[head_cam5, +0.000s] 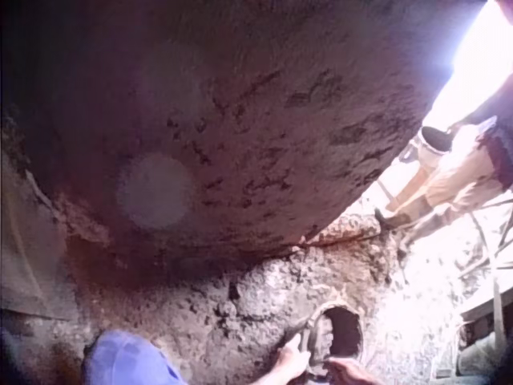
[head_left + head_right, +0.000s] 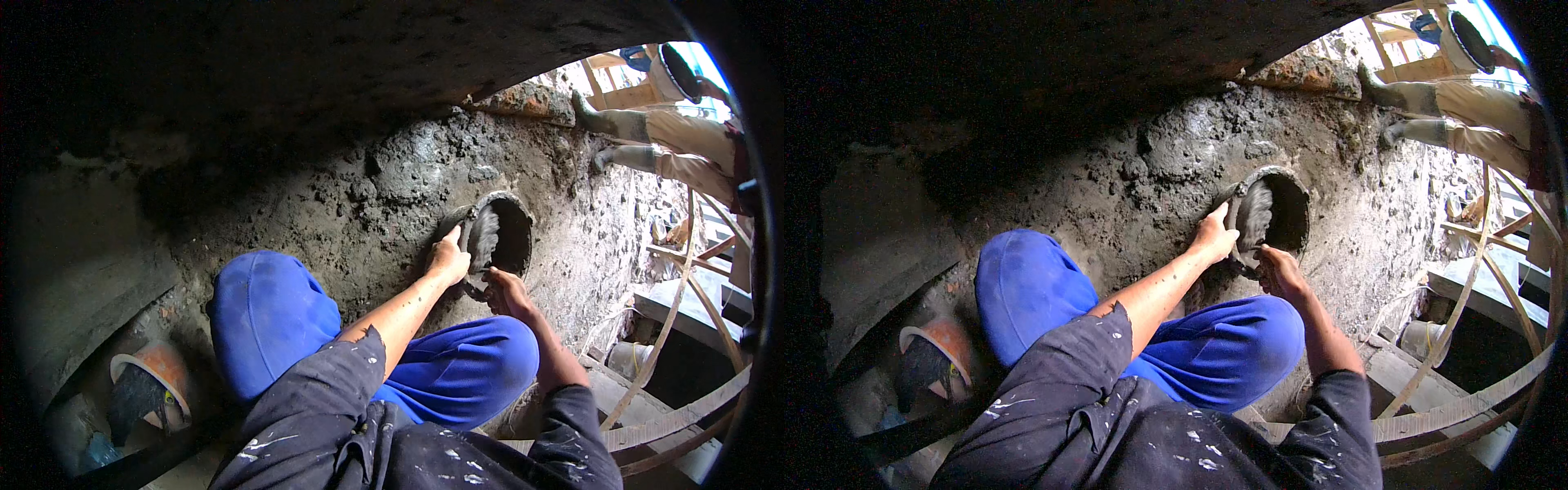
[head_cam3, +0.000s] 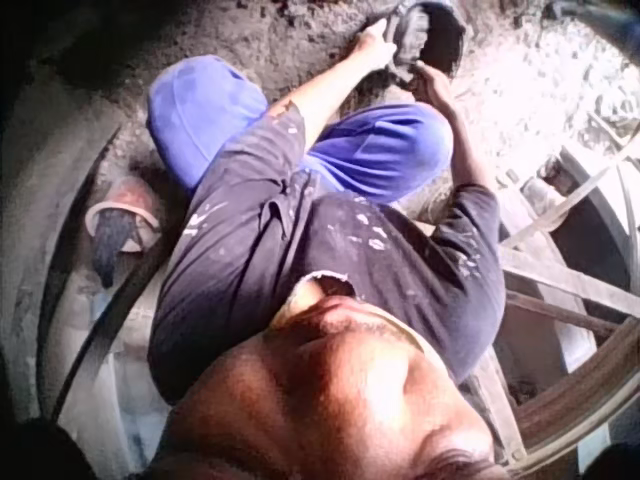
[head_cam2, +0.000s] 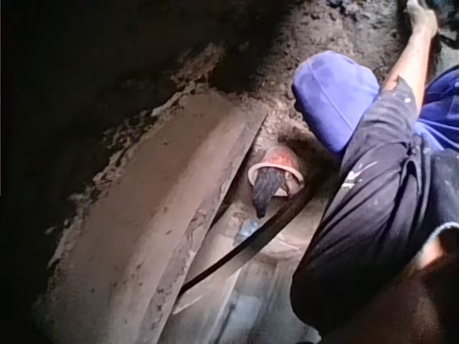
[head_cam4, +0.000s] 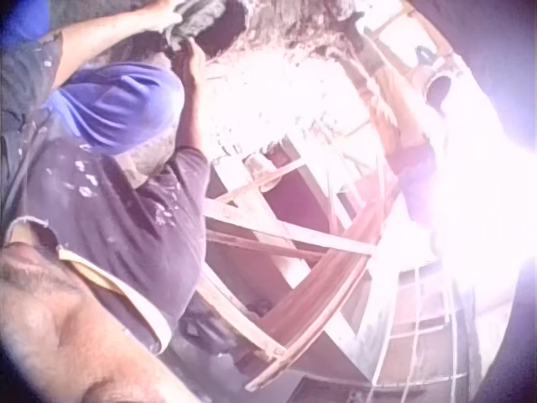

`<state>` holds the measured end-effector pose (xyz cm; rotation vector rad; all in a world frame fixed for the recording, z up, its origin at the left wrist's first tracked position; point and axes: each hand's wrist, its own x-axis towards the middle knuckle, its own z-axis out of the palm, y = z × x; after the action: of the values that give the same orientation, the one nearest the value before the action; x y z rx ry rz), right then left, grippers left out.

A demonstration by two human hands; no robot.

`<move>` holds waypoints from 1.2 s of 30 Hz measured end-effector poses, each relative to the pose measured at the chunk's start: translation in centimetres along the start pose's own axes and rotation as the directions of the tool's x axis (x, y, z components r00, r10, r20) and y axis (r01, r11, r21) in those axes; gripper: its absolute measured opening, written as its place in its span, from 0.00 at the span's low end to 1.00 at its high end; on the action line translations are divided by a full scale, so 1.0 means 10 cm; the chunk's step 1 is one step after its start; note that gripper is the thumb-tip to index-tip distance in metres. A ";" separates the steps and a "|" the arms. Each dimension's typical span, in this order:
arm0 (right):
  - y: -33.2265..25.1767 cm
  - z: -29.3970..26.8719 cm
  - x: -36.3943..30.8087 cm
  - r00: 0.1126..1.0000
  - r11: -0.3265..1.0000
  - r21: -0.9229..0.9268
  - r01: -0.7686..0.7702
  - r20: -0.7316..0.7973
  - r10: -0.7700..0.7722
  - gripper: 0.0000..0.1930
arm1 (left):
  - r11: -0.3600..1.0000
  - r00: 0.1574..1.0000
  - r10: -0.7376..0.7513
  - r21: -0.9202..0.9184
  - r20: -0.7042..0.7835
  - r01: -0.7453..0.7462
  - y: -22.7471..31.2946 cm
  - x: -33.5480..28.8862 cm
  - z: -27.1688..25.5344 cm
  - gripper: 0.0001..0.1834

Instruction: The person scoops wet cement from a bucket using a trowel and applies it to a vertical wall, smoothing the surface with a long straightedge. The person repeatedly levels the plastered area and scrapes excess material back into the bucket.

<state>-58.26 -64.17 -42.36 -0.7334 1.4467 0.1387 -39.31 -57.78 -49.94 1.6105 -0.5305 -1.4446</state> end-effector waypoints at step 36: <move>-1.30 0.51 -0.47 0.927 -0.546 -0.826 0.143 0.304 -0.218 0.08 | 0.975 0.974 0.221 0.021 -0.058 -0.220 0.03 0.05 0.00 0.37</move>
<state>-48.10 -70.02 -33.38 -2.6576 0.6339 1.3668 -39.17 -58.31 -49.97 1.5479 -0.6638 -1.2259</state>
